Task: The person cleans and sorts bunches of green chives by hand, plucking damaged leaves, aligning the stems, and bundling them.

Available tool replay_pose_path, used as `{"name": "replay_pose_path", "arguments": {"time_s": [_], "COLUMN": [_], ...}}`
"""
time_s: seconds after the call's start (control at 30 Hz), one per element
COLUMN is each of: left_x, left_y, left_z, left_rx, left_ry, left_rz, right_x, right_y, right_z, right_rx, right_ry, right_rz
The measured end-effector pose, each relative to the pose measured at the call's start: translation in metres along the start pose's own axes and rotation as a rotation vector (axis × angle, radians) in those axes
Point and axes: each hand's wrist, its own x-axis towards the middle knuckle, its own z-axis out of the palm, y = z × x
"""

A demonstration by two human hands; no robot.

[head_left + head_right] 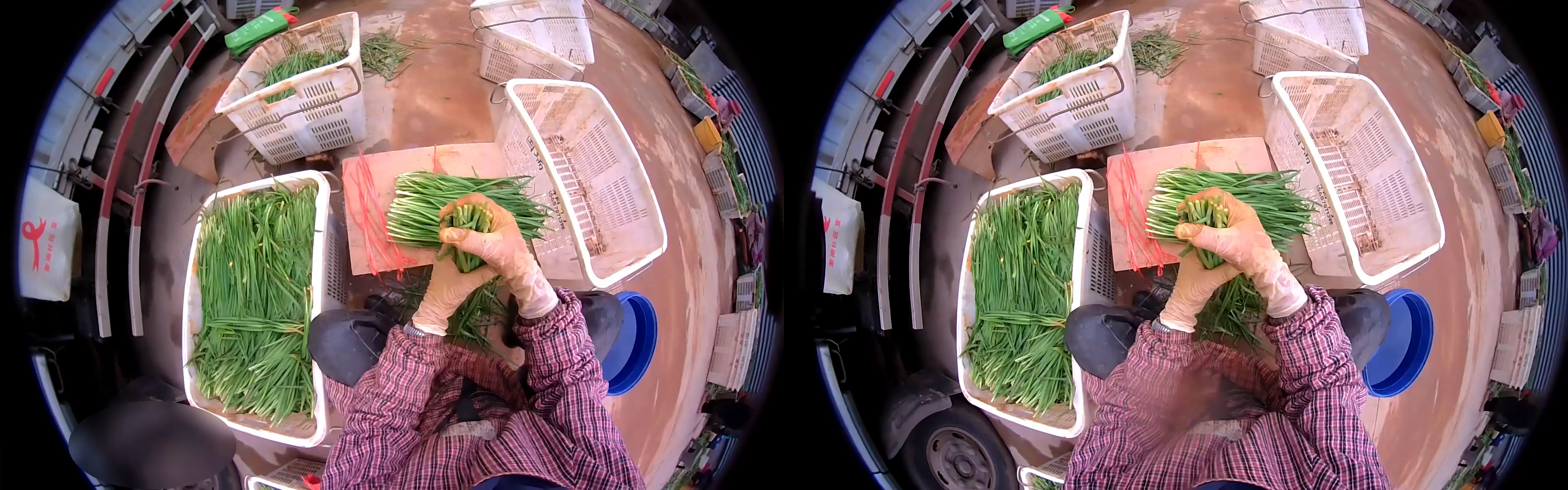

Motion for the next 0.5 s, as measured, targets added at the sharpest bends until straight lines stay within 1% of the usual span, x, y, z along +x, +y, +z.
{"name": "replay_pose_path", "arguments": {"time_s": [0.03, 0.1, 0.17, 0.23, 0.27, 0.3, 0.37, 0.4, 0.43, 0.5], "left_x": [-0.01, -0.034, -0.071, -0.103, -0.101, -0.095, -0.066, -0.046, -0.036, -0.038], "left_y": [-0.035, -0.103, -0.184, -0.226, -0.231, -0.235, -0.232, -0.217, -0.205, -0.2], "left_z": [0.004, 0.008, 0.005, -0.005, -0.011, -0.017, -0.031, -0.04, -0.045, -0.047], "left_rx": [0.01, -0.107, -0.24, -0.35, -0.341, -0.334, -0.415, -0.425, -0.438, -0.398], "left_ry": [0.008, 0.026, 0.135, 0.207, 0.244, 0.285, 0.391, 0.385, 0.383, 0.381], "left_rz": [-0.047, -0.318, -0.505, -0.808, -0.86, -0.91, -0.78, -0.765, -0.748, -0.757], "right_x": [-0.013, -0.034, -0.054, -0.072, -0.074, -0.066, -0.035, -0.018, -0.007, -0.001], "right_y": [0.025, 0.088, 0.176, 0.227, 0.273, 0.282, 0.272, 0.261, 0.256, 0.269], "right_z": [-0.017, -0.051, -0.082, -0.093, -0.109, -0.113, -0.119, -0.117, -0.116, -0.12], "right_rx": [-0.032, -0.075, -0.179, -0.026, 0.121, 0.078, 0.072, 0.174, 0.159, 0.0], "right_ry": [0.046, 0.169, 0.202, 0.236, 0.174, 0.144, 0.159, 0.17, 0.157, 0.088], "right_rz": [0.09, 0.218, 0.448, 0.625, 0.601, 0.554, 0.628, 0.548, 0.404, 0.452]}}
